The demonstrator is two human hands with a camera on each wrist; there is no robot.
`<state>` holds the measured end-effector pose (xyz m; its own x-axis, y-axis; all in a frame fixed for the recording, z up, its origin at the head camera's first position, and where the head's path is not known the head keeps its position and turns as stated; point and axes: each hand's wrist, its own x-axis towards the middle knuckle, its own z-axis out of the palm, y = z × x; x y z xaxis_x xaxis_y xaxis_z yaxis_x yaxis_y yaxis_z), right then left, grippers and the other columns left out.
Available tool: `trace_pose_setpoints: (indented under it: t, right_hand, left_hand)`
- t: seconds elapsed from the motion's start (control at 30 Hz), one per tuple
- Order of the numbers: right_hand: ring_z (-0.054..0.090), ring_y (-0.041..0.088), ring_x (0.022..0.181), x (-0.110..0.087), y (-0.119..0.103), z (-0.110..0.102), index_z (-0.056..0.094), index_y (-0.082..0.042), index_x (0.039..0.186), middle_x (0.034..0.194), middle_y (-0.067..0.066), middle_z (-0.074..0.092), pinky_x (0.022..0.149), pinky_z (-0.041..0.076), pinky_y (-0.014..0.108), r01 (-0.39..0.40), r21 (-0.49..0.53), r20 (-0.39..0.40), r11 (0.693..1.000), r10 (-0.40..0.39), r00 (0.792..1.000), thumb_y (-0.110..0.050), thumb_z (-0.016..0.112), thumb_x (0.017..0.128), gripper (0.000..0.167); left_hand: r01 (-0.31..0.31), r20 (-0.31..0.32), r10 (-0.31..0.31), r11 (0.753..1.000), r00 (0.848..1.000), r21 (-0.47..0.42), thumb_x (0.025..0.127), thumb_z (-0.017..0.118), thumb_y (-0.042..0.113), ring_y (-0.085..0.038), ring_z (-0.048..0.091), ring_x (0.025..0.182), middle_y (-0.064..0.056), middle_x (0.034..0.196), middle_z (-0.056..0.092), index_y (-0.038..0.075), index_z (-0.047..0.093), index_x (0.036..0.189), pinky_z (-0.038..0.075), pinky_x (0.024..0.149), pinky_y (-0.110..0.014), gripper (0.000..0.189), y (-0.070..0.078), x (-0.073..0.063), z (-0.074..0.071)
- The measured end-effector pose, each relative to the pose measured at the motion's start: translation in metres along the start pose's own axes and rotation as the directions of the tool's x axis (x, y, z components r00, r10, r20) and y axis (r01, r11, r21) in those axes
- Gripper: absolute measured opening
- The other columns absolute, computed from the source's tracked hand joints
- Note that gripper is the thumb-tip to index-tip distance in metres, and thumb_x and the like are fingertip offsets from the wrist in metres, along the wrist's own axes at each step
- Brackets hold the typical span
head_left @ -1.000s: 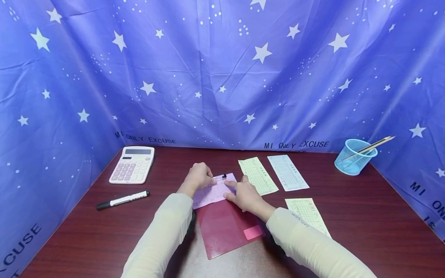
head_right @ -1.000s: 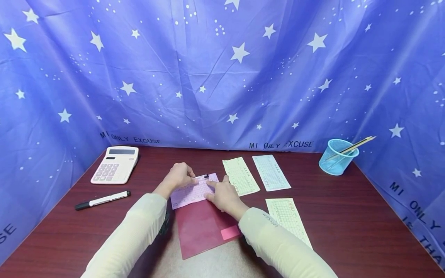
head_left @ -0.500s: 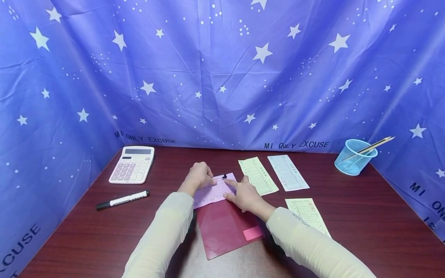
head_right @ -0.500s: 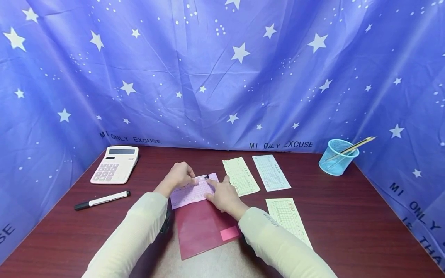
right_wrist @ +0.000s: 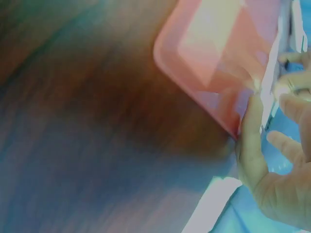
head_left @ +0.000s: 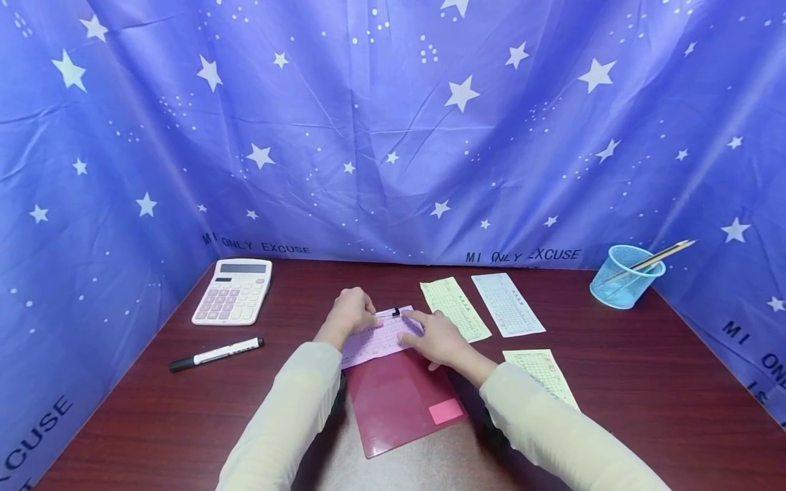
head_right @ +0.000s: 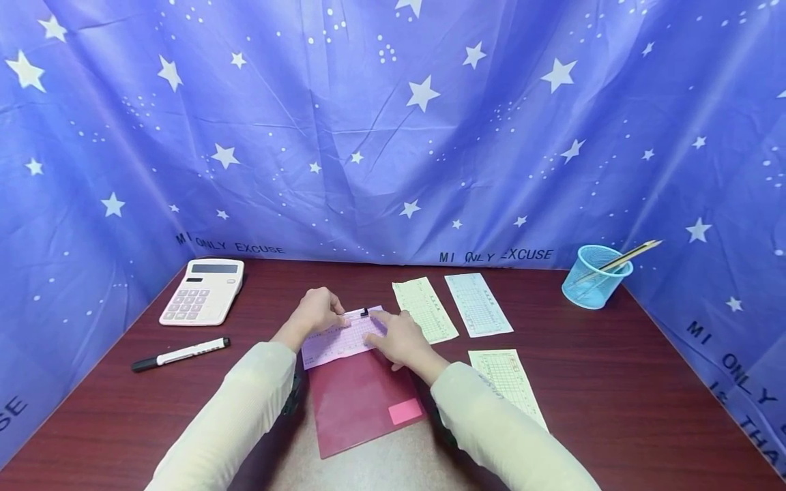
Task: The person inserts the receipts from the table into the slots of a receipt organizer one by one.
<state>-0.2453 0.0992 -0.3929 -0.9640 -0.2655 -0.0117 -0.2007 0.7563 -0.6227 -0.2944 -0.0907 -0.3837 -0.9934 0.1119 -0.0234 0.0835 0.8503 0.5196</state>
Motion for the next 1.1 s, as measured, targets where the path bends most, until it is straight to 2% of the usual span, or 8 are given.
trace_pose_setpoints:
  t: [0.17,0.23,0.37,0.5,0.7,0.87,1.03,1.1]
  right_hand:
    - [0.063,0.015,0.051,-0.001,0.016,-0.027,0.071,0.0,0.12,0.073,0.008,0.066,0.048,0.053,0.027,0.058,0.109,-0.014,0.992,-0.057,0.998,-0.016,0.074,0.093,0.031]
    - [0.065,0.016,0.061,-0.004,0.025,-0.041,0.073,0.001,0.113,0.075,0.005,0.067,0.057,0.054,0.029,0.097,0.147,-0.012,0.984,-0.097,0.995,-0.015,0.074,0.092,0.026]
    - [0.068,0.024,0.078,-0.013,0.045,-0.066,0.071,0.005,0.114,0.085,0.008,0.07,0.072,0.059,0.038,0.148,0.247,0.034,0.958,-0.161,0.986,-0.012,0.074,0.091,0.029]
    - [0.067,0.022,0.08,-0.026,0.063,-0.087,0.066,0.009,0.12,0.091,0.008,0.07,0.076,0.058,0.04,0.162,0.306,0.069,0.938,-0.192,0.979,-0.011,0.074,0.092,0.035]
    - [0.066,0.018,0.087,-0.048,0.088,-0.113,0.064,0.006,0.127,0.104,0.012,0.069,0.077,0.056,0.029,0.13,0.304,0.093,0.944,-0.165,0.982,-0.014,0.076,0.091,0.043]
    - [0.068,0.015,0.09,-0.061,0.111,-0.13,0.06,0.01,0.131,0.113,0.022,0.068,0.076,0.055,0.028,0.098,0.301,0.134,0.949,-0.144,0.98,-0.011,0.077,0.09,0.049]
    - [0.066,0.01,0.091,-0.071,0.134,-0.141,0.06,0.013,0.128,0.112,0.021,0.069,0.078,0.054,0.025,0.035,0.281,0.14,0.959,-0.077,0.987,-0.009,0.078,0.088,0.049]
    - [0.064,0.011,0.091,-0.074,0.141,-0.144,0.063,0.013,0.124,0.11,0.018,0.07,0.078,0.054,0.025,0.028,0.239,0.13,0.971,-0.06,0.99,-0.01,0.08,0.087,0.047]
  left_hand:
    - [0.002,0.002,-0.002,1.0,1.0,0.0,0.078,0.09,0.018,-0.024,0.065,0.091,-0.006,0.09,0.073,0.007,0.078,0.079,0.054,0.088,-0.039,0.016,0.0,0.001,0.001]
    - [0.004,0.005,-0.004,1.0,1.0,-0.007,0.078,0.09,0.018,-0.024,0.064,0.093,-0.007,0.092,0.072,0.007,0.077,0.079,0.053,0.089,-0.039,0.017,0.0,0.001,0.001]
    - [0.004,0.005,-0.004,1.0,1.0,-0.003,0.078,0.09,0.018,-0.025,0.064,0.094,-0.008,0.093,0.072,0.007,0.077,0.08,0.053,0.09,-0.04,0.017,-0.001,0.001,0.001]
    - [-0.009,-0.004,0.009,1.0,1.0,0.0,0.077,0.09,0.017,-0.025,0.064,0.092,-0.007,0.089,0.072,0.006,0.077,0.079,0.053,0.09,-0.04,0.017,-0.002,0.0,0.001]
    - [-0.026,-0.007,0.026,1.0,1.0,0.006,0.078,0.089,0.015,-0.024,0.064,0.09,-0.005,0.087,0.072,0.007,0.077,0.08,0.053,0.088,-0.04,0.015,-0.001,0.0,0.002]
    - [-0.032,-0.014,0.032,0.999,0.999,0.006,0.078,0.089,0.014,-0.023,0.064,0.088,-0.005,0.085,0.072,0.007,0.077,0.079,0.053,0.088,-0.039,0.015,-0.001,-0.001,0.002]
    - [-0.026,-0.012,0.026,1.0,1.0,-0.001,0.078,0.089,0.014,-0.023,0.064,0.089,-0.005,0.086,0.072,0.006,0.077,0.08,0.053,0.089,-0.04,0.015,0.001,-0.003,0.002]
    - [-0.025,-0.014,0.025,1.0,1.0,0.0,0.078,0.089,0.014,-0.023,0.064,0.089,-0.005,0.086,0.072,0.006,0.077,0.08,0.053,0.089,-0.039,0.015,0.001,-0.003,0.003]
